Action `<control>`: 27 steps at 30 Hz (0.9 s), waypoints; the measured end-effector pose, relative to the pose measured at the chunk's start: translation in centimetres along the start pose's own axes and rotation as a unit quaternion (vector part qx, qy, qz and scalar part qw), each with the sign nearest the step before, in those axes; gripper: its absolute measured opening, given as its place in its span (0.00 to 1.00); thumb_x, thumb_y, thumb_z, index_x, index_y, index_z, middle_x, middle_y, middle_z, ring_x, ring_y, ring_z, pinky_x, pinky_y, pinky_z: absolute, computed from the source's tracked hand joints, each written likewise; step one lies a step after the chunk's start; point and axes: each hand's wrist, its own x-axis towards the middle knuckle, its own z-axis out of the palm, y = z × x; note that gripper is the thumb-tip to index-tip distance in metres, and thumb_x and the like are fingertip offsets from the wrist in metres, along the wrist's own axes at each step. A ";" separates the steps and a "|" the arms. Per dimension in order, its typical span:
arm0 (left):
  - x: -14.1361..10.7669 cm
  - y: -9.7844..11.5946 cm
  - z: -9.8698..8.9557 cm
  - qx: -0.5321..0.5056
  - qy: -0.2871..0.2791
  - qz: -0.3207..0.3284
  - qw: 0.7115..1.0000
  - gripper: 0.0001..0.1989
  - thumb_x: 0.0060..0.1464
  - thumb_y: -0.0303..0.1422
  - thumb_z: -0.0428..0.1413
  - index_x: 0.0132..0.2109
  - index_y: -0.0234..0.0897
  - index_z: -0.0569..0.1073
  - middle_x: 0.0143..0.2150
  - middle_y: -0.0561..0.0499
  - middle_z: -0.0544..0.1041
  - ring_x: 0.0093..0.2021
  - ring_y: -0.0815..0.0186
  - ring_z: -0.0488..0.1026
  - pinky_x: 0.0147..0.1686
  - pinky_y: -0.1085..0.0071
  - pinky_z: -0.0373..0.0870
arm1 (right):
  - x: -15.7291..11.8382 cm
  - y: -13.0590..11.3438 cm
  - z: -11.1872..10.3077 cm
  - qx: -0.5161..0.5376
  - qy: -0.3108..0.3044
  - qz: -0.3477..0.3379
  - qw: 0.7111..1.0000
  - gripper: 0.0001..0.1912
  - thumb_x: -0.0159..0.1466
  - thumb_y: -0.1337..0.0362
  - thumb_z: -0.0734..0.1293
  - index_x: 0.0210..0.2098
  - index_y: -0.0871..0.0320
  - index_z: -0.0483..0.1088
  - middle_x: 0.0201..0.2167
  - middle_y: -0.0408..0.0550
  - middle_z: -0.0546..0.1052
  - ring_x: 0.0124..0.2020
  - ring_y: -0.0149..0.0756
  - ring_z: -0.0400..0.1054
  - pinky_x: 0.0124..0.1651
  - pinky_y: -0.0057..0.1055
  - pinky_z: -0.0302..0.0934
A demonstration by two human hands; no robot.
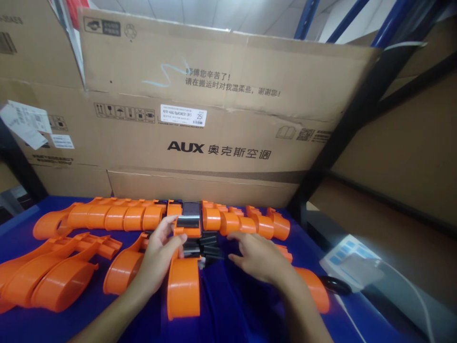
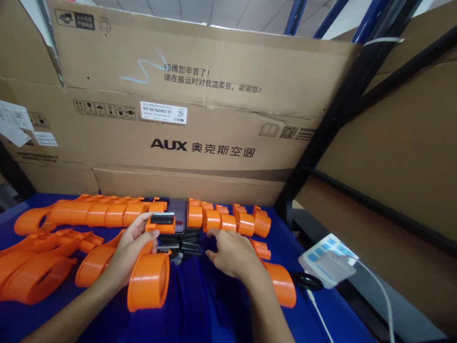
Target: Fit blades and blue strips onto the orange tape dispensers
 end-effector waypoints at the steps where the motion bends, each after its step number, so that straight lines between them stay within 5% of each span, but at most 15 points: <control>1: 0.0 0.0 0.0 0.001 -0.001 0.000 1.000 0.21 0.51 0.34 0.63 0.53 0.43 0.72 0.47 0.51 0.78 0.23 0.73 0.69 0.27 0.71 0.70 | -0.1 0.0 0.1 -0.013 -0.008 0.005 1.000 0.18 0.56 0.61 0.73 0.47 0.50 0.78 0.28 0.46 0.79 0.34 0.46 0.75 0.33 0.35 0.60; 24: 0.1 -0.3 -0.4 0.022 -0.030 0.002 0.999 0.21 0.54 0.35 0.62 0.54 0.43 0.71 0.52 0.49 0.77 0.22 0.74 0.70 0.28 0.70 0.68 | 0.3 1.0 0.7 -0.051 0.004 0.034 0.998 0.15 0.59 0.69 0.69 0.46 0.53 0.77 0.43 0.53 0.82 0.43 0.50 0.77 0.39 0.37 0.63; 27: 0.1 -0.2 -0.4 0.018 -0.025 -0.002 1.000 0.21 0.53 0.35 0.63 0.54 0.43 0.72 0.51 0.49 0.78 0.22 0.73 0.70 0.28 0.70 0.68 | 0.3 0.6 -0.2 -0.002 0.022 0.013 1.000 0.09 0.62 0.66 0.68 0.41 0.54 0.77 0.35 0.50 0.81 0.37 0.46 0.77 0.35 0.35 0.62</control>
